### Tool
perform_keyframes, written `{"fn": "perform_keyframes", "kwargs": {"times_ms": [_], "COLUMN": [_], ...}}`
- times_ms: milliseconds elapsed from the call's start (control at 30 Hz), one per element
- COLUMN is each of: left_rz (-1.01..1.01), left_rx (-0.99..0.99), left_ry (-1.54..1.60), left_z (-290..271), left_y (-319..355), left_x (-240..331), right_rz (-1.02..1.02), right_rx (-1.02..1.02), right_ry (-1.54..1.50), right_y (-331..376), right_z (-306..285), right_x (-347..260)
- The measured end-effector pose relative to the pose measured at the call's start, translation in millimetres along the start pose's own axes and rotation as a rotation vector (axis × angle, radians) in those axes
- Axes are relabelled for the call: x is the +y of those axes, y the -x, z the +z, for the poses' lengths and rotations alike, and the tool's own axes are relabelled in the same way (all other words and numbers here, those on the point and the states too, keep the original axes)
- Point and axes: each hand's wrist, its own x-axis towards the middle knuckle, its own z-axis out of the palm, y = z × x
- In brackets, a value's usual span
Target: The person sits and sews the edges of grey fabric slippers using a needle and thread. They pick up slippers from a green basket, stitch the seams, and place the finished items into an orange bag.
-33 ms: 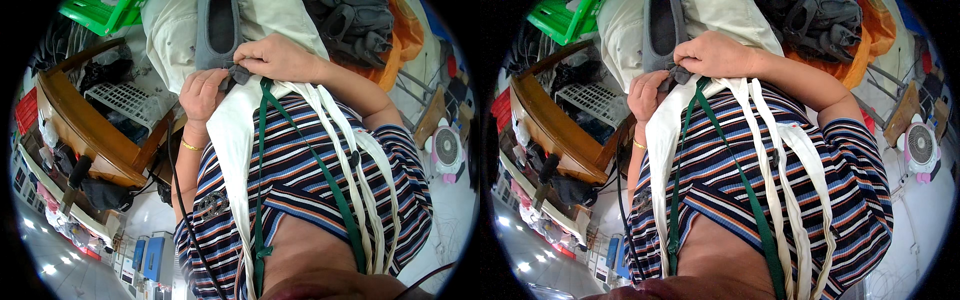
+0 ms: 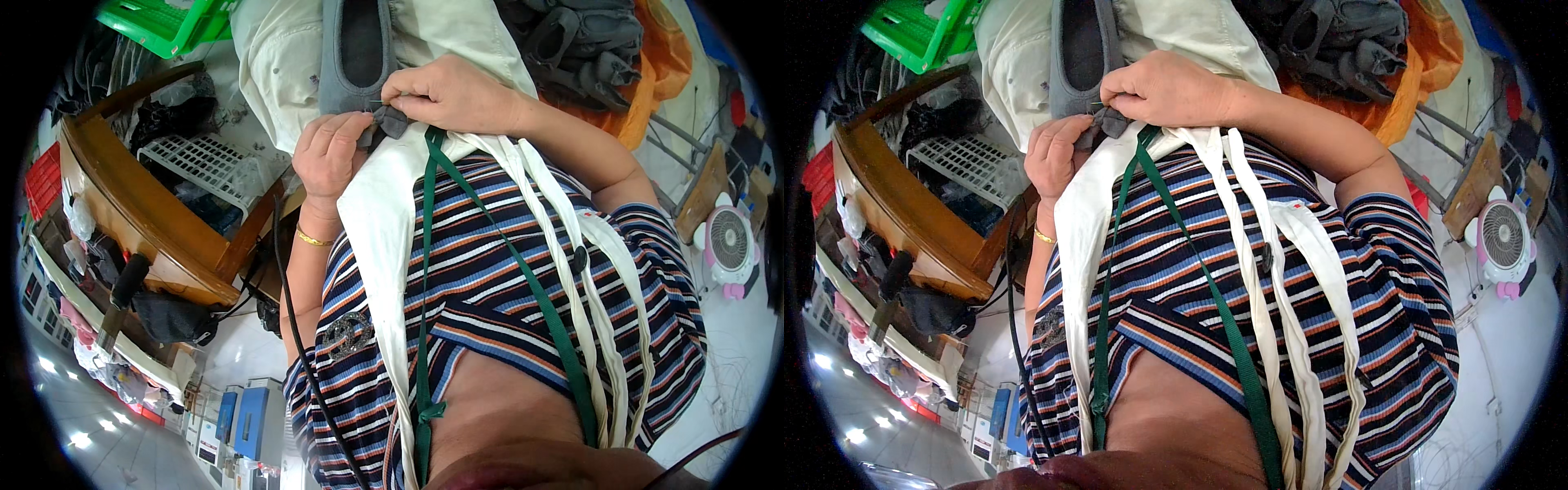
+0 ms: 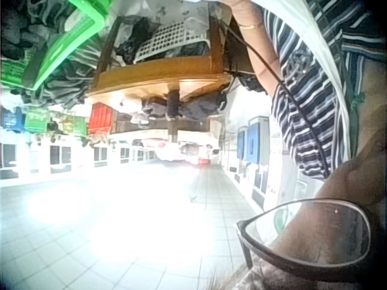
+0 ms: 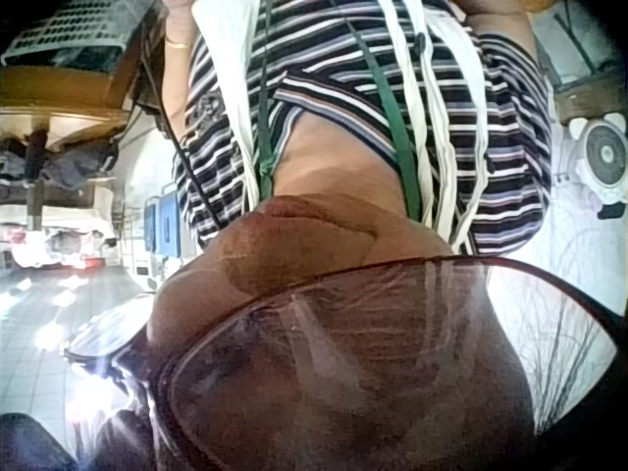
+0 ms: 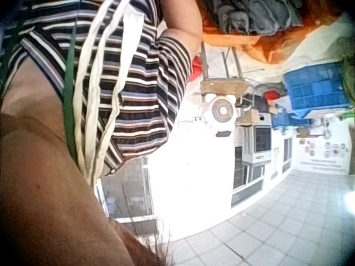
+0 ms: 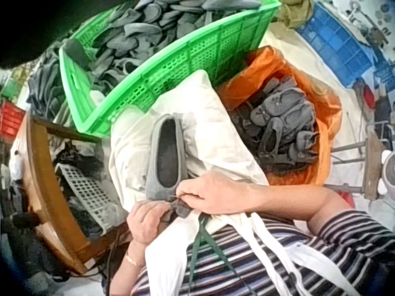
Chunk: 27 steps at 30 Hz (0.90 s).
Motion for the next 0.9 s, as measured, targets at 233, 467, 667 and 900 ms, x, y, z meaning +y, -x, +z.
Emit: {"fn": "perform_keyframes", "kwargs": {"times_ms": [233, 467, 667, 900], "left_rz": [-0.002, -0.023, -0.077, -0.126], "left_rx": [0.023, 0.005, 0.014, 0.002], "left_ry": [-0.034, -0.036, -0.008, 0.018], "left_z": [1, 1, 1, -1], "left_y": [0, 1, 3, 3], "left_x": [1, 3, 5, 8], "right_rz": [-0.027, -0.03, -0.009, -0.007], "right_rx": [0.004, -0.037, -0.045, -0.024], "right_ry": [0.023, 0.093, -0.024, -0.086], "right_y": [-2, -12, -12, -13], "right_z": [1, 0, 2, 9], "right_x": [2, -2, 0, 5]}}
